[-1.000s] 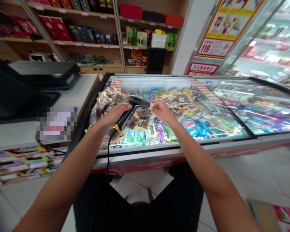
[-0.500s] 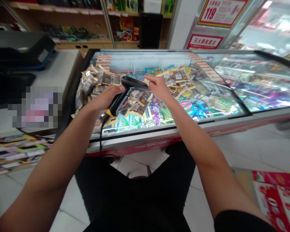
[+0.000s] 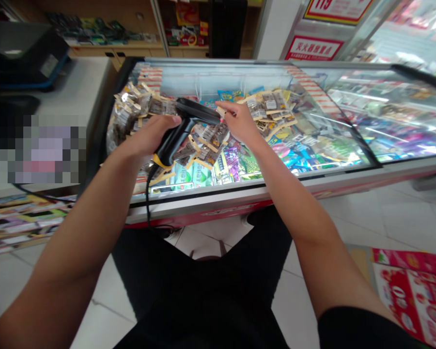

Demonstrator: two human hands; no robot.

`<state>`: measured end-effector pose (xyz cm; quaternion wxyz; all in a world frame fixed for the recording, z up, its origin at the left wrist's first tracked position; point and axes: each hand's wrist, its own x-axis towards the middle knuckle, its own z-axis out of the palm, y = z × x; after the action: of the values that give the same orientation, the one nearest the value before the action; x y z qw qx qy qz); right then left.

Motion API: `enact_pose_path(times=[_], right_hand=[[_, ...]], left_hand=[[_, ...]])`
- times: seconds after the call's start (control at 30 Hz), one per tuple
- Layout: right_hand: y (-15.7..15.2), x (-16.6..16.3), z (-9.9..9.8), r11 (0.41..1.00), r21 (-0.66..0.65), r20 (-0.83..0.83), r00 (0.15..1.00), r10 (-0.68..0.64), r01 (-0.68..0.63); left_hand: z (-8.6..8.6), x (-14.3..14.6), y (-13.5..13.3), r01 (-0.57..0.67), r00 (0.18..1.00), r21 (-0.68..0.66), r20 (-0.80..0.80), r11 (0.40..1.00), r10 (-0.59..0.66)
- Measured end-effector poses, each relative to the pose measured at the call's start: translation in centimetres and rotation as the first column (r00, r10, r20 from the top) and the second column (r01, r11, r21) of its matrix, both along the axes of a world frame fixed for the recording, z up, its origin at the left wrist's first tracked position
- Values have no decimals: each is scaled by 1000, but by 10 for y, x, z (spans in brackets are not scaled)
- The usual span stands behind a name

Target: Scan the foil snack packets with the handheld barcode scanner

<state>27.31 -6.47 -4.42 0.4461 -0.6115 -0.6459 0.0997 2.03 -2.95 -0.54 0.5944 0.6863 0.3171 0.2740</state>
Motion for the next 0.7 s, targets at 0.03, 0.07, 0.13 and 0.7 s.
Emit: enact_pose_path(times=[0.03, 0.07, 0.13, 0.7], right_hand=[[0, 1, 0, 1000, 10, 10, 1000, -8, 8], [-1, 3, -1, 1000, 20, 19, 1000, -15, 15], [-1, 5, -1, 999, 39, 26, 999, -29, 28], [-13, -17, 4, 938, 212, -52, 962, -269, 274]], left_hand=[[-1, 0, 1, -19, 1000, -17, 7, 1000, 19], [-2, 0, 2, -31, 999, -29, 12, 999, 31], [-3, -1, 2, -23, 1000, -32, 8, 999, 23], [4, 10, -2, -93, 995, 18, 46, 995, 92]])
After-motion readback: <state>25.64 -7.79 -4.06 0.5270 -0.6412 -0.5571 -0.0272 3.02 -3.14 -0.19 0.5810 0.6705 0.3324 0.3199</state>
